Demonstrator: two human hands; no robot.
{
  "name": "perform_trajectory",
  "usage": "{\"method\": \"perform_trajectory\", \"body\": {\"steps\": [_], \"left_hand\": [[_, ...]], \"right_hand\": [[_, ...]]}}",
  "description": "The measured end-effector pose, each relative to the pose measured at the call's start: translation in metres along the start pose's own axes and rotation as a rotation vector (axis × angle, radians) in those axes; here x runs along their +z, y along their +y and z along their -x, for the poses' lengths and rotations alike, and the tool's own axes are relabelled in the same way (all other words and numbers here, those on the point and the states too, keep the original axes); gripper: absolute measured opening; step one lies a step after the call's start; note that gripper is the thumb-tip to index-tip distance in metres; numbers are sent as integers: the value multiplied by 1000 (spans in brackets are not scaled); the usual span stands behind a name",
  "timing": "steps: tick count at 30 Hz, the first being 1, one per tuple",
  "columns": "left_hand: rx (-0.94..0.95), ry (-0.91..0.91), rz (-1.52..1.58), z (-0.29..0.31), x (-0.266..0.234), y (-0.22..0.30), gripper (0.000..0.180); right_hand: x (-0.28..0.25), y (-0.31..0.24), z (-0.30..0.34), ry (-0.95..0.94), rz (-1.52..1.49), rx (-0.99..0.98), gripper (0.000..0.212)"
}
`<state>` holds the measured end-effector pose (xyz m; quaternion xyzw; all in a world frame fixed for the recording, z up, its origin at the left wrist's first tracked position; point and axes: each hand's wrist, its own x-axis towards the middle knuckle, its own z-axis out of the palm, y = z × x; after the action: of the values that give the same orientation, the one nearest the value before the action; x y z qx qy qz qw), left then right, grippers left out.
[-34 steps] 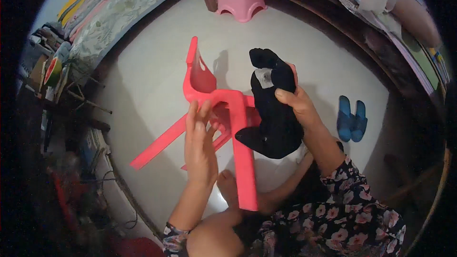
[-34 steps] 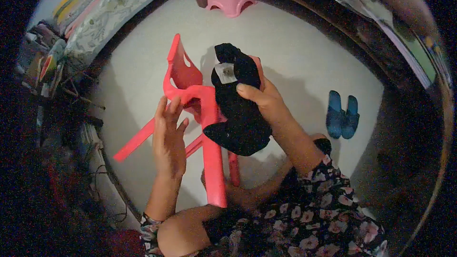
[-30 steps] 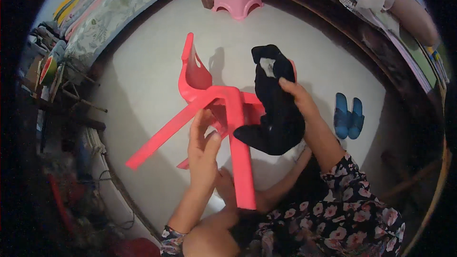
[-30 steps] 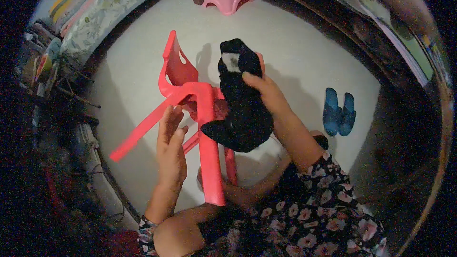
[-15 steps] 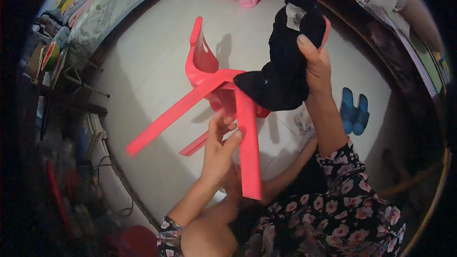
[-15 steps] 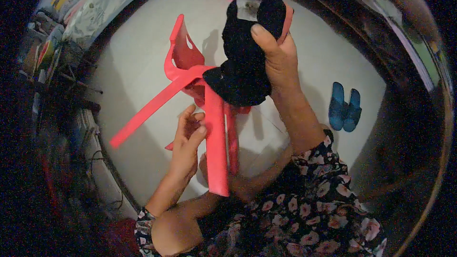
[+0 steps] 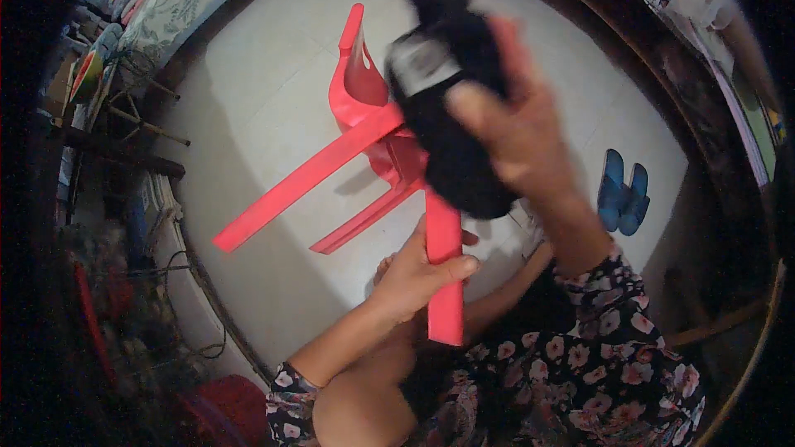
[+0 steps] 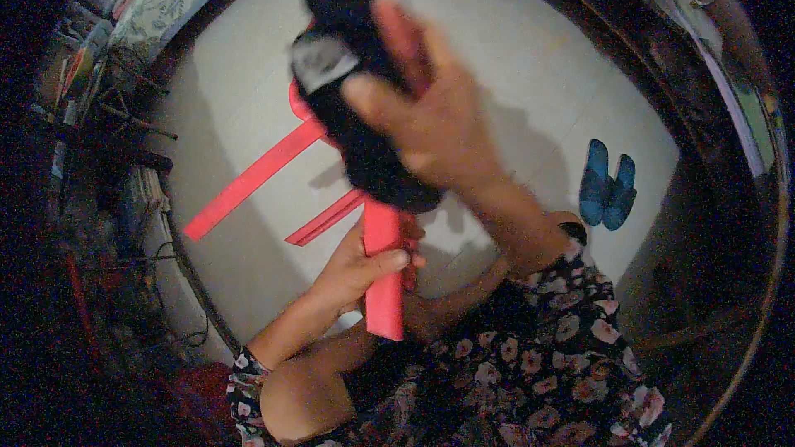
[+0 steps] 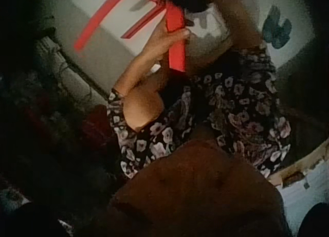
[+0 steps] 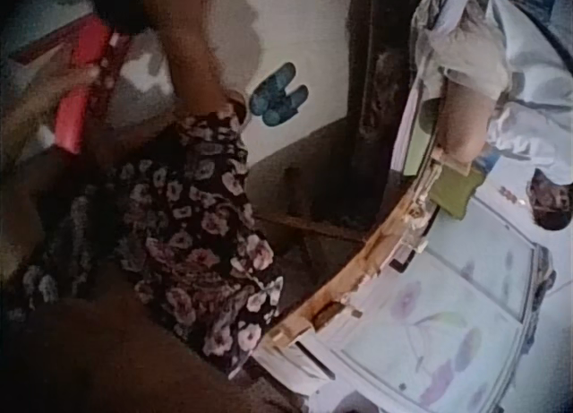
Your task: Wiping down a small pink plastic chair with a black cloth.
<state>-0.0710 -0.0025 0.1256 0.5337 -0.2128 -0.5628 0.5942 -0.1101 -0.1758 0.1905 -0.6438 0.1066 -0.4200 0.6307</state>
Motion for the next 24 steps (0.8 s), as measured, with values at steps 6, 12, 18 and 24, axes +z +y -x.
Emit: {"method": "perform_trajectory", "body": {"steps": [6, 12, 18, 24], "left_hand": [[-141, -78, 56, 2, 3, -2, 27], [-82, -44, -78, 18, -1, -5, 7], [-115, -74, -178, 17, -8, 3, 13], [-119, 58, 34, 8, 5, 25, 46]], "right_hand": [[23, 40, 21, -200, 414, -301, 71], [23, 24, 56, -342, 441, -294, 73], [33, 29, 50, -417, 516, -363, 76], [37, 67, -25, -300, 651, -354, 64]]}}
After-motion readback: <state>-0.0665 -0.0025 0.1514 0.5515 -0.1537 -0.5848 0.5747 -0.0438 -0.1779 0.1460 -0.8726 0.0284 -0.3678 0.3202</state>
